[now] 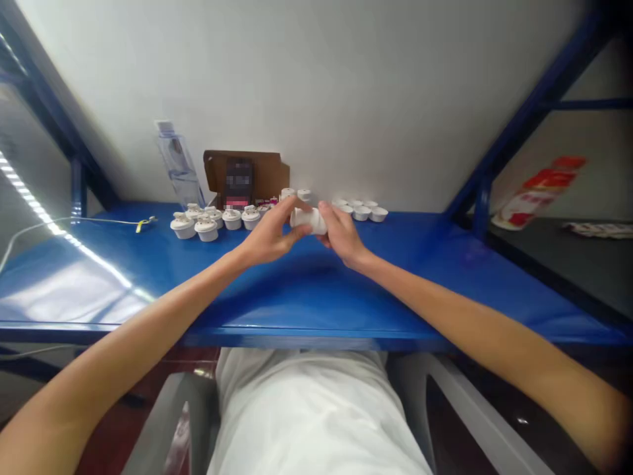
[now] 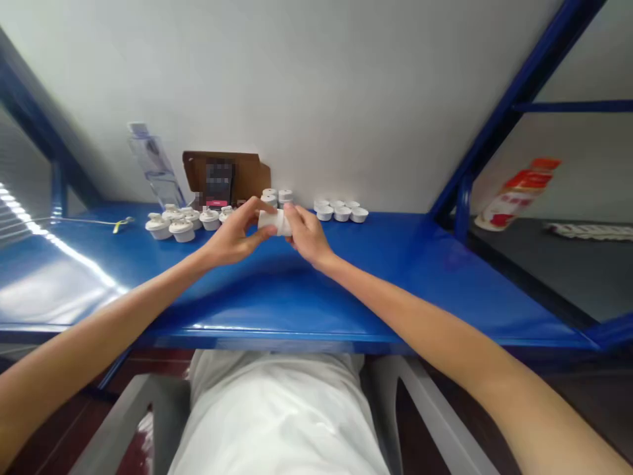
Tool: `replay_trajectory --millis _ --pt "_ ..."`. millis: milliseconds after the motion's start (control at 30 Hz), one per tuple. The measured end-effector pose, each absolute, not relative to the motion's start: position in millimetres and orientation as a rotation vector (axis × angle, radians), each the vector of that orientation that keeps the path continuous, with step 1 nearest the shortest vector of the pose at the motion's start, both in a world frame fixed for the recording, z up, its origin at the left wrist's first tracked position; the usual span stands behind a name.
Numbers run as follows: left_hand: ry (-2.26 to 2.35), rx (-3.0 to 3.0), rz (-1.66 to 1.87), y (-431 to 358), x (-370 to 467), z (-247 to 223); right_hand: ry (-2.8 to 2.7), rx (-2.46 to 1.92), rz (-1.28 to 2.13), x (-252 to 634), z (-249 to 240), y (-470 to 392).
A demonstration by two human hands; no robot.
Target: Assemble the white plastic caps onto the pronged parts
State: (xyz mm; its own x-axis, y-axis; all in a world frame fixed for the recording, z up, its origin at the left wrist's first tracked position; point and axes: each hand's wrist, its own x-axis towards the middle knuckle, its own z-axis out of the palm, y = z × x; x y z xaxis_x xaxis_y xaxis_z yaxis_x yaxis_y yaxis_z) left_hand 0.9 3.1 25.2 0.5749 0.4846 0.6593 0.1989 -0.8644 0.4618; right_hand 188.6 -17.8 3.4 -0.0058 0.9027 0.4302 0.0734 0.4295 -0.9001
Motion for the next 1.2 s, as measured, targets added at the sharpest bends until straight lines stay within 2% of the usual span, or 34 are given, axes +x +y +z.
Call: replay_trajectory --millis 67,200,267,400,567,633,800,867,967,1067,1200 --pt "0.534 2.557 1.2 3.2 -0.4 25.3 -1.378 -0.939 0.856 188.2 5.4 -17.8" --pt "0.449 2.752 1.202 -1.0 -1.3 24.0 -1.265 -1.031 1.275 188.8 9.3 -20.3" --pt "0.447 2.711 1.206 -3.1 0.1 23.5 -1.252 -1.031 1.372 188.7 9.1 -20.6" --pt "0.559 2.297 1.261 -2.5 4.8 24.1 -1.296 -0.976 1.059 187.0 5.0 -20.7" --pt "0.693 1.94 1.014 0.9 4.5 27.5 -1.484 -0.955 0.571 187.2 3.1 -25.1" --pt "0.651 2.034 1.026 -0.4 2.2 28.5 -1.473 -0.972 0.607 187.4 2.8 -25.0" --pt "0.536 2.6 1.165 -7.0 -0.5 28.5 -1.296 -1.019 1.125 186.7 0.5 -19.6" --pt "0.533 2.571 1.169 -7.5 0.9 27.1 -1.275 -1.003 1.177 186.2 0.0 -18.5" --pt "0.575 2.256 1.184 -5.4 3.8 24.0 -1.31 -0.972 1.033 185.1 0.0 -19.1" --pt "0.647 1.937 1.057 -4.2 5.8 22.1 -1.408 -0.959 0.755 185.7 0.4 -21.0" --pt "0.631 1.936 1.031 -6.5 5.2 23.0 -1.503 -0.986 0.507 189.8 0.6 -21.6"
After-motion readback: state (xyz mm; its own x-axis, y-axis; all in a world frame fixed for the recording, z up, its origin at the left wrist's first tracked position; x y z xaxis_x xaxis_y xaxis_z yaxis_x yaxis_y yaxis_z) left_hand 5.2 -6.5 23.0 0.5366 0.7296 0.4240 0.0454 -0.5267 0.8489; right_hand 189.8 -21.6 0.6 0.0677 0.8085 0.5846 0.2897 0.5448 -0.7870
